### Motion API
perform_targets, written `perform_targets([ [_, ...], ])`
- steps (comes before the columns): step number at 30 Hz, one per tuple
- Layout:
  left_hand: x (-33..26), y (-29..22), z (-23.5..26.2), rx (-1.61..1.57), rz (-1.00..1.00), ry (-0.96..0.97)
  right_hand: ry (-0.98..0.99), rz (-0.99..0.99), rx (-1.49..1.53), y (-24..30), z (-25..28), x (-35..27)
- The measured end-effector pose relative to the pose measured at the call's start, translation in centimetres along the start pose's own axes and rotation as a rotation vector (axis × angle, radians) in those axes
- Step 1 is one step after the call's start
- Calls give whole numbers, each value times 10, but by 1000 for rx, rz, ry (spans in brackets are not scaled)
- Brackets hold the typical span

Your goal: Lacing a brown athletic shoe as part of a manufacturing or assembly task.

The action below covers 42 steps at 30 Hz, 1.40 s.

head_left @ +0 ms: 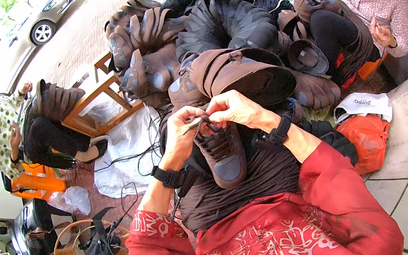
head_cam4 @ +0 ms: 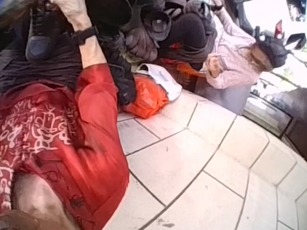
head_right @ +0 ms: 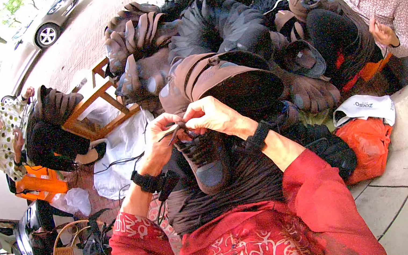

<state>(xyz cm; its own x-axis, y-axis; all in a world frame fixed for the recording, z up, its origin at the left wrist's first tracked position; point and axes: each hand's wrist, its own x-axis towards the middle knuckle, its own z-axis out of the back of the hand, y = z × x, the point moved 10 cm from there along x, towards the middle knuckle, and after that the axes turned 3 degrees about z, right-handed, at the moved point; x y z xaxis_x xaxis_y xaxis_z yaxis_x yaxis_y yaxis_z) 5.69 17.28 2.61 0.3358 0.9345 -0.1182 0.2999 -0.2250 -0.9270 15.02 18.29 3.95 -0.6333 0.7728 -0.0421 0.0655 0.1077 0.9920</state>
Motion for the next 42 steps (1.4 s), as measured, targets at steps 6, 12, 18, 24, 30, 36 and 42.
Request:
perform_targets([
  [6,1,-7,-1,-74,-26,37,-59,138,-59,17,-4,-4],
  [12,1,-11,-16,-88,-132,96,-216,196,67,14,7,-9],
  [18,-6,-7,-24,44,-108,75,-304,150,359,-11,8,-7],
  [24,-1,-8,-26,103,-15,59,-183,58,91,7,10,-10],
  [30,-4,-5,-26,66,-8,52,-252,189,-85,24,11,-17],
  [36,-8,2,-20,253,43,64,-360,182,60,17,20,-28],
  [42,-11,-7,-28,513,-85,79,-477,254,55,28,22,-32],
])
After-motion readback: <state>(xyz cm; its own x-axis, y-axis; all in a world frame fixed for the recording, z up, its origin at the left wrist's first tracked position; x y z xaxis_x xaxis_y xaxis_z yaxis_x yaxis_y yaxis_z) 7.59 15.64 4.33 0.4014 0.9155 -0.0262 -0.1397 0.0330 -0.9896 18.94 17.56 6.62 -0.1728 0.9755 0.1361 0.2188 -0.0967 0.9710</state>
